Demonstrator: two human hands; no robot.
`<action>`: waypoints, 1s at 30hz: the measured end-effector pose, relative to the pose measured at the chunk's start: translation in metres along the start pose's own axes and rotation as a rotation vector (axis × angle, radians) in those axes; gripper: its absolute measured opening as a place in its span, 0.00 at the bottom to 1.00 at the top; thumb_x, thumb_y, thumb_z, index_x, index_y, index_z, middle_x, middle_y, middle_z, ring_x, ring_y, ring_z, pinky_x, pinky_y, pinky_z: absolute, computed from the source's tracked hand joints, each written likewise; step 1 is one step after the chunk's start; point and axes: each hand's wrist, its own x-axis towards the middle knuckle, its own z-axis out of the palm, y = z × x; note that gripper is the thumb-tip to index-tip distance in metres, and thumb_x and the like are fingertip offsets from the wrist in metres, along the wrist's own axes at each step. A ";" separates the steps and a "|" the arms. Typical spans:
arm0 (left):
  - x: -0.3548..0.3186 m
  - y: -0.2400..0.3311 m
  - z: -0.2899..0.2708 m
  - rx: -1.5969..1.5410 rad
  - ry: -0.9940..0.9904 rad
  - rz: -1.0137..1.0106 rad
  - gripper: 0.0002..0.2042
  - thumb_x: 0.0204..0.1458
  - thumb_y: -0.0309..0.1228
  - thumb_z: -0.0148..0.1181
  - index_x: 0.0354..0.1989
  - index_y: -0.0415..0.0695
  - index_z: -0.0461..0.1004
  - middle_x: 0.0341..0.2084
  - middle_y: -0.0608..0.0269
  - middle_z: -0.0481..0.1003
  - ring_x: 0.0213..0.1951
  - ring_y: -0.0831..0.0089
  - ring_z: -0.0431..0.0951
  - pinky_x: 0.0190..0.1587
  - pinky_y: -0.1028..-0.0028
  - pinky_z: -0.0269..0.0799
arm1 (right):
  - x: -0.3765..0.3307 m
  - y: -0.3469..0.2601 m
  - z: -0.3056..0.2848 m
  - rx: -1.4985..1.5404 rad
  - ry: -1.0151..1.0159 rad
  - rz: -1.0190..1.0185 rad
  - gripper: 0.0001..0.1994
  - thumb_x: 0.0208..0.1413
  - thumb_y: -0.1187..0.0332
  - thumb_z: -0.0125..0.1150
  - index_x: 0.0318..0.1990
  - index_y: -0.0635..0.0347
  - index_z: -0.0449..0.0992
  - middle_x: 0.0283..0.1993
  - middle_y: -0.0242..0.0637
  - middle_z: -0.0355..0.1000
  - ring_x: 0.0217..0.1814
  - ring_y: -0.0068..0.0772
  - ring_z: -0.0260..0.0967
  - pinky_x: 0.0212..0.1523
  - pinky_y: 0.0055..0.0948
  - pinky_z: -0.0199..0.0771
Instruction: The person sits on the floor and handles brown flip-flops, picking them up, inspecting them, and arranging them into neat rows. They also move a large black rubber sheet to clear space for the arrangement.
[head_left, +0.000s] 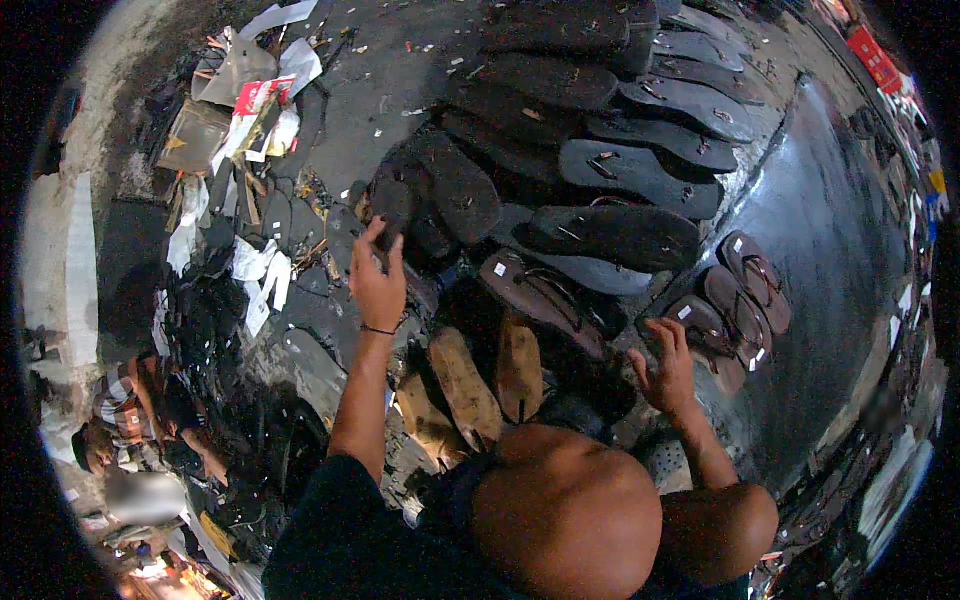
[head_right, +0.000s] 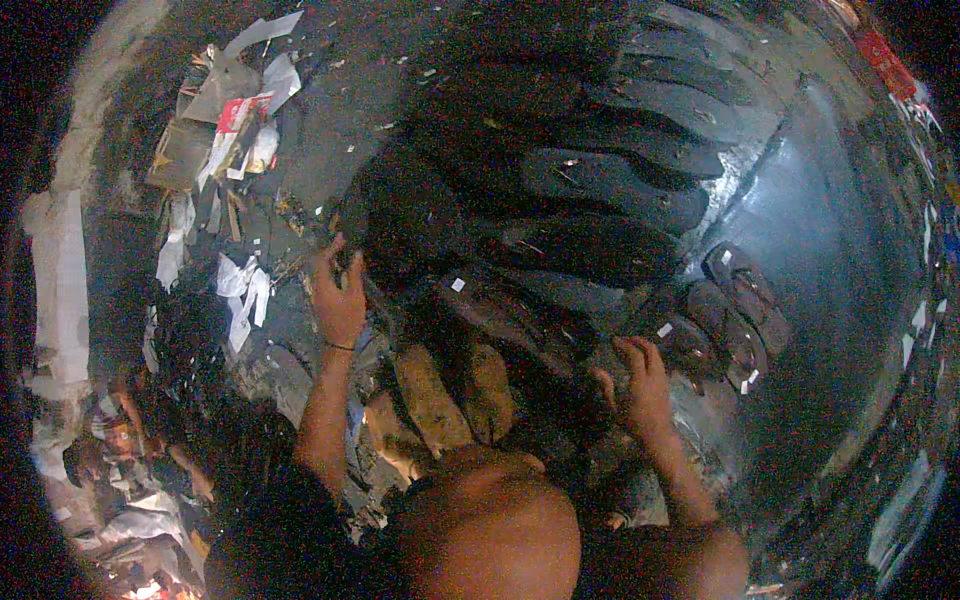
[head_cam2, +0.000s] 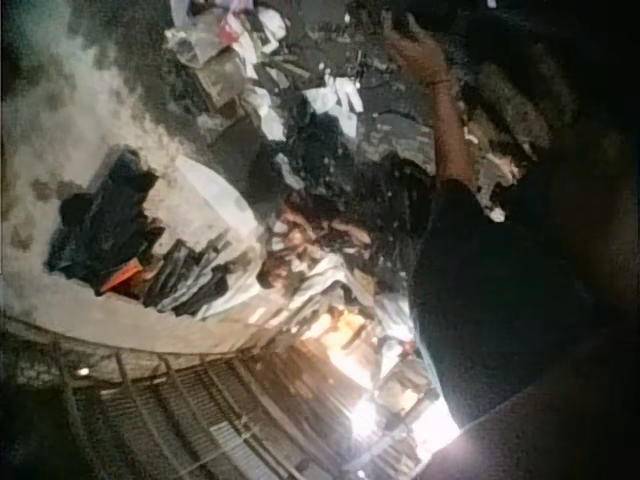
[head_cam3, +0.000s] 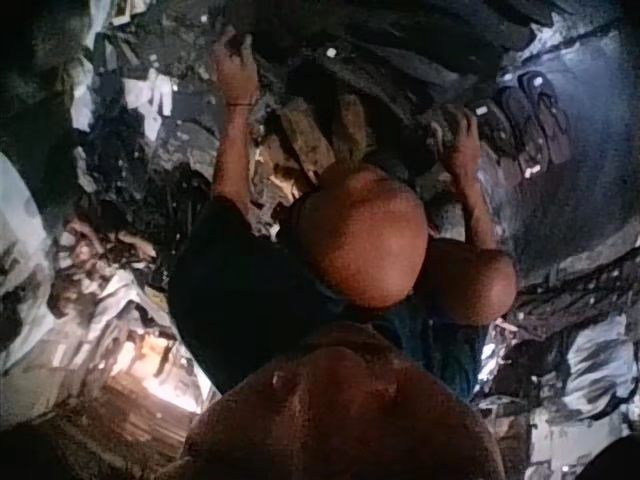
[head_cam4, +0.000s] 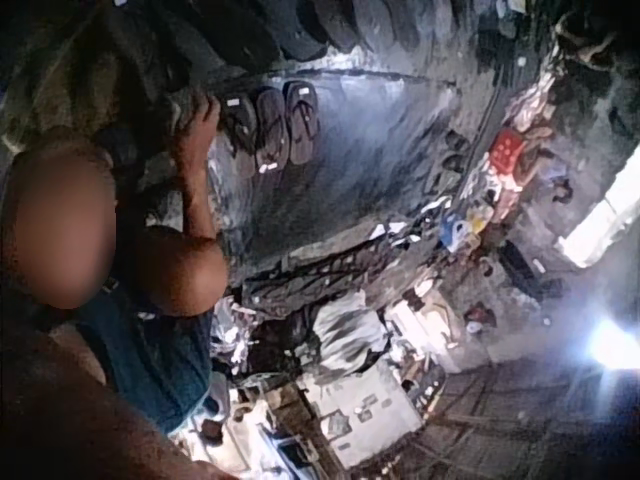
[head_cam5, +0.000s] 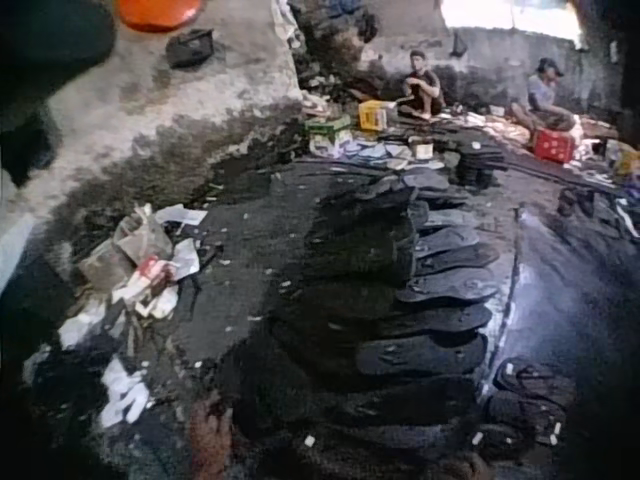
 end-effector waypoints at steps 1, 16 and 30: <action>0.000 0.001 -0.002 -0.011 0.033 -0.080 0.17 0.59 0.32 0.59 0.53 0.38 0.67 0.53 0.50 0.72 0.52 0.57 0.75 0.55 0.64 0.70 | 0.002 0.000 -0.003 0.000 0.006 -0.007 0.24 0.51 0.70 0.68 0.55 0.61 0.67 0.55 0.50 0.65 0.54 0.55 0.69 0.52 0.41 0.74; 0.059 0.246 -0.007 -0.907 -0.373 0.745 0.20 0.50 0.25 0.64 0.52 0.36 0.72 0.48 0.47 0.76 0.50 0.58 0.77 0.54 0.64 0.70 | 0.113 -0.115 -0.188 0.288 0.135 -0.343 0.29 0.48 0.70 0.72 0.58 0.55 0.69 0.58 0.44 0.71 0.60 0.44 0.68 0.56 0.37 0.71; -0.176 0.425 0.217 -0.855 -1.730 0.421 0.24 0.48 0.40 0.70 0.48 0.34 0.77 0.36 0.59 0.81 0.37 0.73 0.78 0.45 0.72 0.73 | -0.273 0.154 -0.189 0.550 0.790 0.933 0.25 0.59 0.56 0.64 0.58 0.62 0.71 0.42 0.29 0.74 0.39 0.16 0.67 0.38 0.19 0.67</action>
